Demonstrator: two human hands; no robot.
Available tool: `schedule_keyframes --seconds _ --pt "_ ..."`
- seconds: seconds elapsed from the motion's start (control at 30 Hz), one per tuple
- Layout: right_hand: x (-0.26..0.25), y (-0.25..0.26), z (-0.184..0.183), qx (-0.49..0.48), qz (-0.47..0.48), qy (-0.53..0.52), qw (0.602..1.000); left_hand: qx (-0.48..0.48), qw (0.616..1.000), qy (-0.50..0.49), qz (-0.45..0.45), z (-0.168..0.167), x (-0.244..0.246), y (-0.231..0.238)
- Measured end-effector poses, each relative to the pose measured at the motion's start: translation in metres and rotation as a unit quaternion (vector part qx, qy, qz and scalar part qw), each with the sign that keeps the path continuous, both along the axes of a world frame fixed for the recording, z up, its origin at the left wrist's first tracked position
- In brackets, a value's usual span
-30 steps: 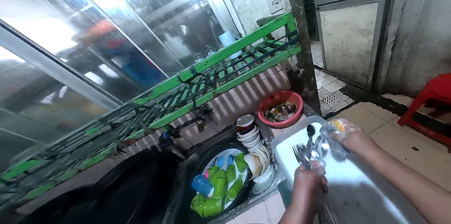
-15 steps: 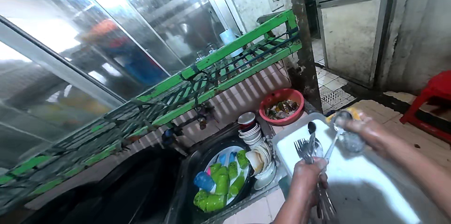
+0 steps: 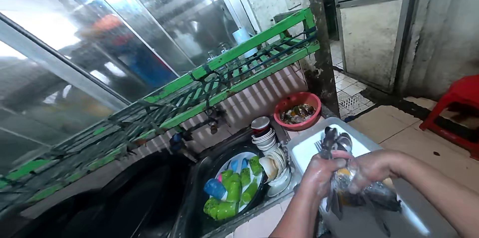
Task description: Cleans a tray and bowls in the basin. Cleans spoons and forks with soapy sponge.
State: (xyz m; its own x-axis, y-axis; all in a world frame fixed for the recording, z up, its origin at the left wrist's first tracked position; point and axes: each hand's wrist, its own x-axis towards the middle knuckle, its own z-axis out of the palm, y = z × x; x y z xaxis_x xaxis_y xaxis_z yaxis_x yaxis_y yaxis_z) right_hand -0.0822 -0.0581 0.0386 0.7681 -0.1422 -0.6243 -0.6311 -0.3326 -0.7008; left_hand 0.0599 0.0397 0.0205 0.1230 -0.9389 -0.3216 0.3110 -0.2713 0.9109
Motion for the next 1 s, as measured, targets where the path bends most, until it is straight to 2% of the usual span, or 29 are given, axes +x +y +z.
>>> schedule_keyframes --seconds 0.1,0.2,0.33,0.4,0.47,0.53,0.6,0.67,0.7,0.73,0.8,0.9,0.93,1.0 --pt "0.014 0.004 -0.001 -0.056 0.037 0.028 0.997 0.012 0.997 -0.076 -0.003 0.004 -0.007 -0.009" --pt "0.017 0.013 -0.002 -0.098 0.067 0.05 0.992 -0.002 0.994 -0.092 0.06 0.018 -0.003 -0.019" --pt "0.0 0.026 -0.043 -0.069 0.061 0.053 0.994 -0.057 0.981 -0.111 0.147 0.028 0.032 -0.027" --pt "-0.019 0.025 -0.053 -0.05 -0.002 0.011 0.999 -0.067 0.974 -0.14 0.166 0.034 0.044 -0.025" --pt "-0.032 0.013 -0.041 -0.083 -0.122 -0.029 0.989 -0.069 0.97 -0.165 0.165 0.036 0.046 -0.023" --pt "-0.031 0.005 -0.015 -0.115 -0.276 -0.133 0.945 -0.064 0.969 -0.172 0.164 0.031 0.04 -0.023" --pt "-0.017 0.011 0.018 -0.148 -0.391 -0.238 0.877 -0.051 0.968 -0.175 0.171 0.027 0.028 -0.025" --pt "0.002 0.02 0.023 -0.184 -0.408 -0.34 0.827 -0.047 0.965 -0.171 0.193 0.023 0.016 -0.027" --pt "0.011 0.024 0.014 -0.19 -0.394 -0.368 0.82 -0.055 0.966 -0.144 0.208 0.021 0.013 -0.028" --pt "0.016 0.028 -0.002 -0.187 -0.368 -0.376 0.83 -0.061 0.966 -0.098 0.232 0.022 0.012 -0.03" --pt "0.013 0.037 -0.03 -0.187 -0.262 -0.353 0.879 -0.045 0.961 -0.033 0.272 0.025 0.018 -0.036" --pt "-0.005 0.043 -0.046 -0.24 -0.093 -0.281 0.925 -0.031 0.963 -0.011 0.269 0.02 0.035 -0.035" --pt "-0.012 0.04 -0.045 -0.24 -0.084 -0.257 0.932 -0.022 0.969 -0.021 0.246 0.018 0.038 -0.034" --pt "-0.027 0.029 -0.035 -0.191 -0.187 -0.273 0.924 0.023 0.985 -0.049 0.166 0.016 0.041 -0.033"
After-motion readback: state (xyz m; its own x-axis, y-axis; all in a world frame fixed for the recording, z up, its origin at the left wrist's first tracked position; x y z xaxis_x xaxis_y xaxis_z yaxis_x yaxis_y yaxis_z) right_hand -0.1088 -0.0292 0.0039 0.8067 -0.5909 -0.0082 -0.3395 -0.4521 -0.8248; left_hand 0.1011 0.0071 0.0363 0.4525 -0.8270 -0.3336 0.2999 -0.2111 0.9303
